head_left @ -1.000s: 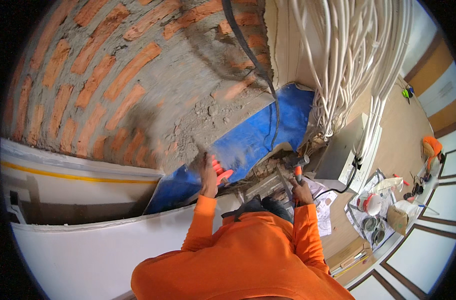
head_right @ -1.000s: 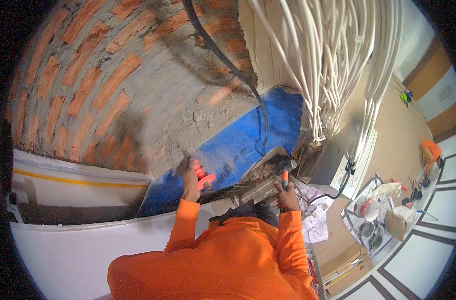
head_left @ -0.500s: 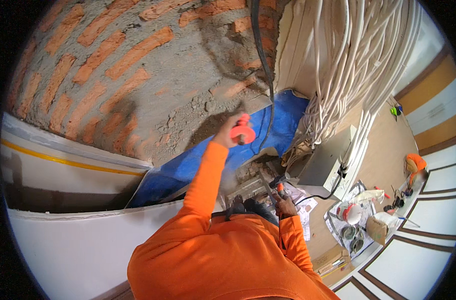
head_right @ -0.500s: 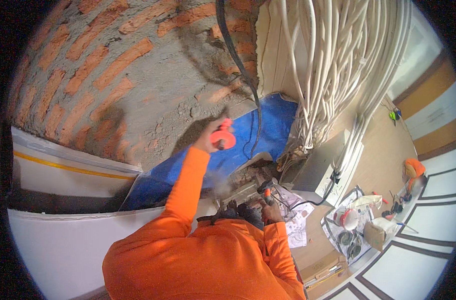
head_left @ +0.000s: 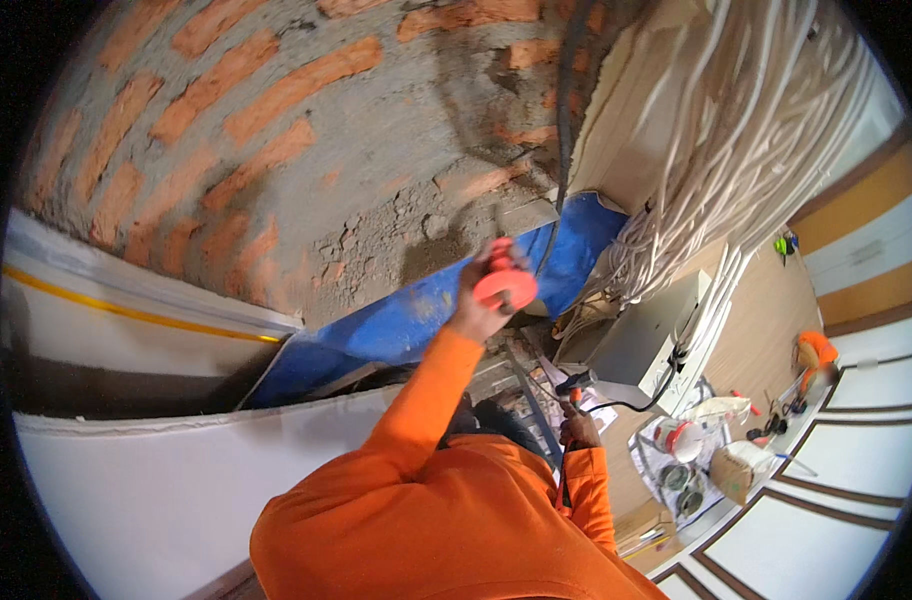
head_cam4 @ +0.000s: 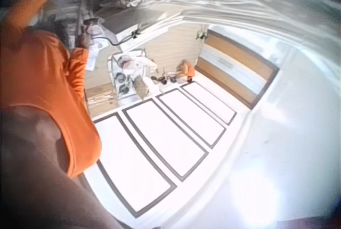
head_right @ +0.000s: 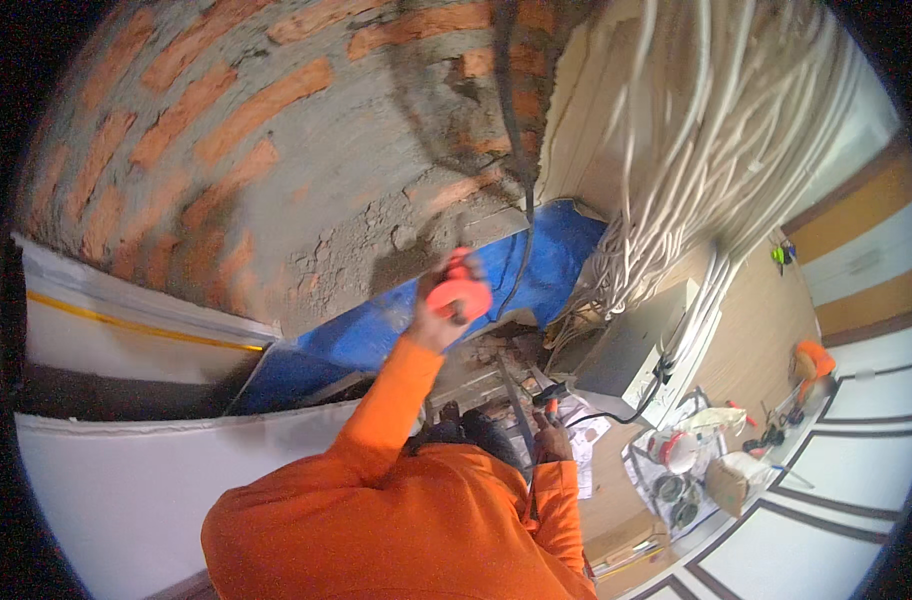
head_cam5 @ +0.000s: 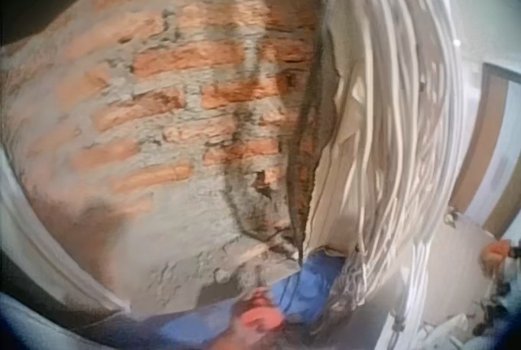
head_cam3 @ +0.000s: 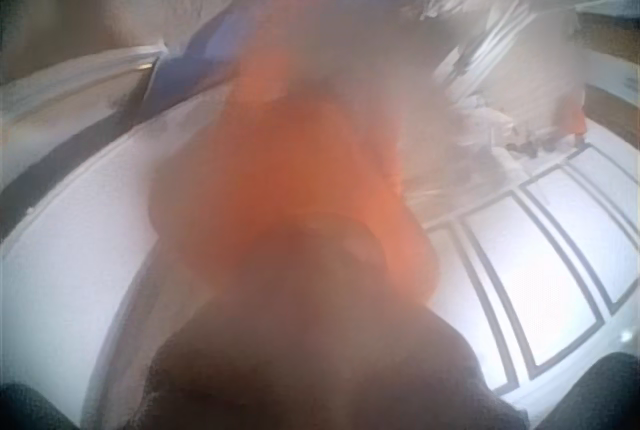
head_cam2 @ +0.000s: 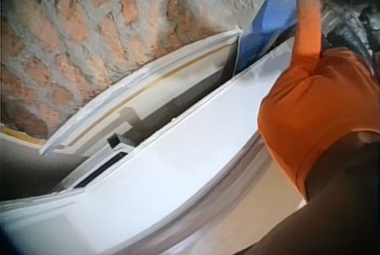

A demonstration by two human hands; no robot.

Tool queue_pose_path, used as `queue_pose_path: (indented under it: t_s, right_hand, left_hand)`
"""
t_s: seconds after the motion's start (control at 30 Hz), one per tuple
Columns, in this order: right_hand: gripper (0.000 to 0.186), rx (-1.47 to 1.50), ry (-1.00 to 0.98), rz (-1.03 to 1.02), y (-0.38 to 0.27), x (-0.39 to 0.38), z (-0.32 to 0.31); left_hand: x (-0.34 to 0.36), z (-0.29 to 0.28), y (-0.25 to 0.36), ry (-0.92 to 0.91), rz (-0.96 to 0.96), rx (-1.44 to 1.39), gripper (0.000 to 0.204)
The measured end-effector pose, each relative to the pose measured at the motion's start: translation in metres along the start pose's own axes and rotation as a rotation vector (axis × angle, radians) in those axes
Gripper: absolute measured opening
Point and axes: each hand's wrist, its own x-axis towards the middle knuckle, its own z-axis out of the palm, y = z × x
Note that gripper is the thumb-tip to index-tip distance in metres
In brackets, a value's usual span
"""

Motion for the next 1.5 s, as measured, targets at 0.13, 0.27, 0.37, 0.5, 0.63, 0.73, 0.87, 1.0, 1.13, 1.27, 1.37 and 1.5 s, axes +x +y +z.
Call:
queue_pose_path:
  t_s: [0.13,0.27,0.37,0.5,0.63,0.73,0.87,1.0,1.13,1.27,1.37,1.5]
  right_hand:
    - [0.031,-0.113,-0.021,0.017,0.002,-0.004,-0.001]
    - [0.029,-0.18,-0.012,0.048,0.027,0.004,-0.014]
    - [0.035,-0.181,-0.116,0.055,0.015,-0.002,-0.014]
    - [0.046,-0.203,-0.034,0.084,0.017,-0.02,-0.023]
    - [0.046,-0.248,-0.078,0.049,-0.003,-0.012,-0.018]
    - [0.046,-0.179,-0.009,0.081,0.011,-0.019,-0.024]
    - [0.039,-0.135,-0.031,0.078,0.01,-0.011,-0.019]
    - [0.04,-0.232,0.0,0.07,0.028,0.009,-0.026]
    - [0.042,-0.128,0.004,0.032,0.026,-0.01,-0.011]
    - [0.042,-0.028,-0.001,0.118,0.01,-0.019,-0.008]
    - [0.041,-0.013,-0.006,0.157,0.007,-0.014,-0.008]
    - [0.03,-0.034,-0.007,0.118,-0.008,-0.007,0.004]
  left_hand:
    - [0.077,-0.005,-0.046,-0.128,-0.138,-0.17,0.017]
    - [0.126,-0.006,-0.091,0.12,-0.161,-0.319,0.013]
    - [0.166,-0.051,-0.086,0.018,-0.157,-0.325,0.013]
    - [0.181,-0.024,-0.079,-0.357,-0.17,-0.272,0.016]
    - [0.237,-0.058,-0.01,-0.398,-0.11,-0.182,0.014]
    - [0.191,-0.049,0.007,-0.114,-0.655,-0.825,0.012]
    - [0.127,-0.066,0.058,-0.007,-0.594,-0.732,0.016]
    - [0.057,-0.092,0.095,0.07,-0.56,-0.792,0.017]
    - [-0.011,-0.048,0.088,0.232,0.067,0.025,0.015]
    - [-0.015,-0.033,0.084,0.186,0.127,0.129,0.02]
    - [0.017,-0.015,0.067,0.039,-0.028,0.236,0.02]
    - [0.102,-0.03,0.013,-0.233,0.001,0.467,0.027]
